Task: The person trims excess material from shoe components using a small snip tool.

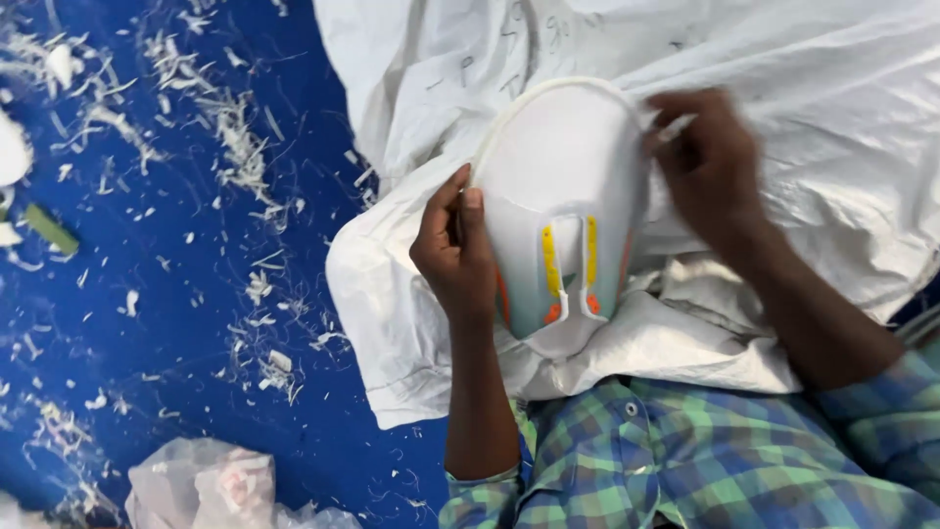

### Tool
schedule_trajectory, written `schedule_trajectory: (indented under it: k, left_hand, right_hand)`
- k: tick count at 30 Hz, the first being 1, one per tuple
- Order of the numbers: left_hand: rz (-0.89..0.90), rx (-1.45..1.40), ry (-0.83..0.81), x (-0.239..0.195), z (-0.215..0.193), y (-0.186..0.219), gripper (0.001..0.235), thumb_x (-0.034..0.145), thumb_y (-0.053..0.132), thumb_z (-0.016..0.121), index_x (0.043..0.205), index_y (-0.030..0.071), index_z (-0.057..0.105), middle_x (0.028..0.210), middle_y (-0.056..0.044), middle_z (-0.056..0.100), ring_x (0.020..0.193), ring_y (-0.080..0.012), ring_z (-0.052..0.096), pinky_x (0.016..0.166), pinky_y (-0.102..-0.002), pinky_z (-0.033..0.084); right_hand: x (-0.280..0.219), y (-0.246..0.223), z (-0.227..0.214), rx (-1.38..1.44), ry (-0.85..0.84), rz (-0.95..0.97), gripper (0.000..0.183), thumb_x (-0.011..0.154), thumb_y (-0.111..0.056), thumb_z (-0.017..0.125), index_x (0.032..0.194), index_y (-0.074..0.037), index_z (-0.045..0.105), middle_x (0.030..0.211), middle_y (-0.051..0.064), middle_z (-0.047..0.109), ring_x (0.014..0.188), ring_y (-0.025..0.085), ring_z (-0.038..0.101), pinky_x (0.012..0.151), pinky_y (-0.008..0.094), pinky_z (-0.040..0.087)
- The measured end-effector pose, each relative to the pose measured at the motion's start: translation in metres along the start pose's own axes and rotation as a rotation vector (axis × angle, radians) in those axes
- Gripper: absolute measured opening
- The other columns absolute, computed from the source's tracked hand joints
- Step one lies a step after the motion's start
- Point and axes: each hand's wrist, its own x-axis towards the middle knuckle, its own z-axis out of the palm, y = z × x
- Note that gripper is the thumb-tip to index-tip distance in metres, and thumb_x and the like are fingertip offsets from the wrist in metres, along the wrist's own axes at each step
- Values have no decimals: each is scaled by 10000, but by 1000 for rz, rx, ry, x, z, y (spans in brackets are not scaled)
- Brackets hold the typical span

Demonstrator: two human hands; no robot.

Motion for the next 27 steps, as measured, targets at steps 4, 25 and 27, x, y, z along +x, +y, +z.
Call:
schedule_trajectory:
  k: [4, 25, 27]
  left_hand:
    - [66, 0, 65, -3, -9, -21, 282, 1101, 163, 652, 1313, -8, 724, 1155, -107, 786, 955, -123, 668, 895, -263, 537]
    - [383, 64, 203, 5, -49, -17, 514, 1040, 158, 658, 1486, 8, 451, 1525, -145, 479, 1330, -227, 552, 1112, -371, 503]
    - [105, 29, -7, 0, -40, -21, 483, 964, 146, 720, 1386, -12, 546, 1305, -144, 627, 1143, -196, 643, 991, -339, 551]
  right_hand:
    - [7, -26, -9, 4, 99, 99, 424, 1017, -37, 784, 1385, -54, 574, 1024, 141, 612, 715, 185, 569, 630, 334, 478]
    - [-4, -24, 8, 237, -223, 148, 544, 987, -99, 732, 1485, -43, 520, 1122, 42, 619, 913, 81, 589, 796, 247, 538]
    - [-4, -24, 8, 268, -216, 120, 517, 1004, -89, 710, 1483, -28, 527, 1113, 42, 622, 933, 79, 588, 806, 241, 533]
